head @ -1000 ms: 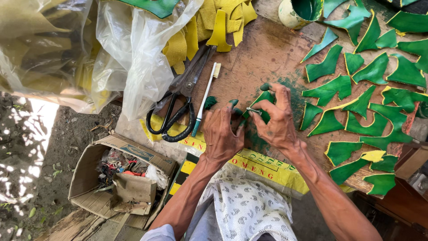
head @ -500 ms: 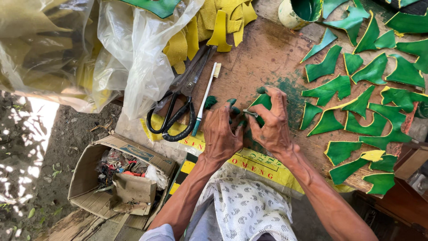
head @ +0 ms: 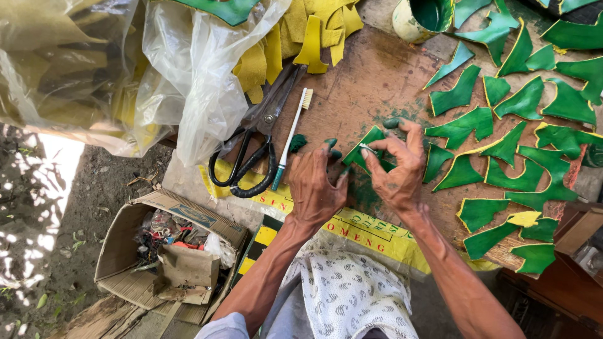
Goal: The person paints the edges of yellow leather pieces green using a small brush. They pick up individual pieces from a plastic bag, apply the paint to the edges, and place the finished pieces on a mat to dry.
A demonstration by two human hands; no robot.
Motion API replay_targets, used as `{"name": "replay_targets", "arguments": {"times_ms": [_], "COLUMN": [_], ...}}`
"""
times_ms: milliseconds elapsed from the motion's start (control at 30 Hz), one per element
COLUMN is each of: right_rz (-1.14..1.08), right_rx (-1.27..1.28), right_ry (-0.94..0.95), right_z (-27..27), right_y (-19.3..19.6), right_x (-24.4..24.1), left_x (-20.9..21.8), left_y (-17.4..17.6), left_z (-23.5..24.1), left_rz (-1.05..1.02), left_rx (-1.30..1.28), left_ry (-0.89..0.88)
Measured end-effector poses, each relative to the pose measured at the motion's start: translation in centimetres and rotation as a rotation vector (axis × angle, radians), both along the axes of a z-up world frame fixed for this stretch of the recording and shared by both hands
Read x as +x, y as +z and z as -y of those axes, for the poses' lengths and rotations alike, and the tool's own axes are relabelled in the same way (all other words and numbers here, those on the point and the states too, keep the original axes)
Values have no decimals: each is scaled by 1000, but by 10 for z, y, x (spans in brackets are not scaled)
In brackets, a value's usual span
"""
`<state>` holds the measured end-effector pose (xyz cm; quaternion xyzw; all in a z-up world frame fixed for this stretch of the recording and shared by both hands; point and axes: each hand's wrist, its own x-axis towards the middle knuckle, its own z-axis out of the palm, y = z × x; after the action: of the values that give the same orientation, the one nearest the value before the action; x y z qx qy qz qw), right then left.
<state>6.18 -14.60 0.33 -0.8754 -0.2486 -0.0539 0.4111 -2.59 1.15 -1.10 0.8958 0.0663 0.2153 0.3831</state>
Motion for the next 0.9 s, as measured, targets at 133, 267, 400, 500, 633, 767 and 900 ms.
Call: {"name": "replay_targets", "arguments": {"times_ms": [133, 267, 400, 500, 633, 767, 900], "right_rz": [-43, 98, 260, 178, 288, 222, 339], "right_rx": [32, -70, -228, -122, -215, -150, -217], "right_ry": [60, 80, -71, -113, 29, -67, 95], "right_z": [-6, -8, -1, 7, -2, 7, -1], "right_y": [4, -7, -26, -18, -19, -17, -15], "right_x": [-7, -10, 33, 35, 8, 29, 3], "left_x": [1, 3, 4, 5, 6, 7, 9], "left_y": [-3, -6, -6, -2, -1, -3, -4], "left_z": [2, 4, 5, 3, 4, 4, 6], "left_rz": [22, 7, 0, 3, 19, 38, 34], "left_rx": [7, 52, 50, 66, 86, 93, 94], "left_ry": [20, 41, 41, 43, 58, 64, 72]}}
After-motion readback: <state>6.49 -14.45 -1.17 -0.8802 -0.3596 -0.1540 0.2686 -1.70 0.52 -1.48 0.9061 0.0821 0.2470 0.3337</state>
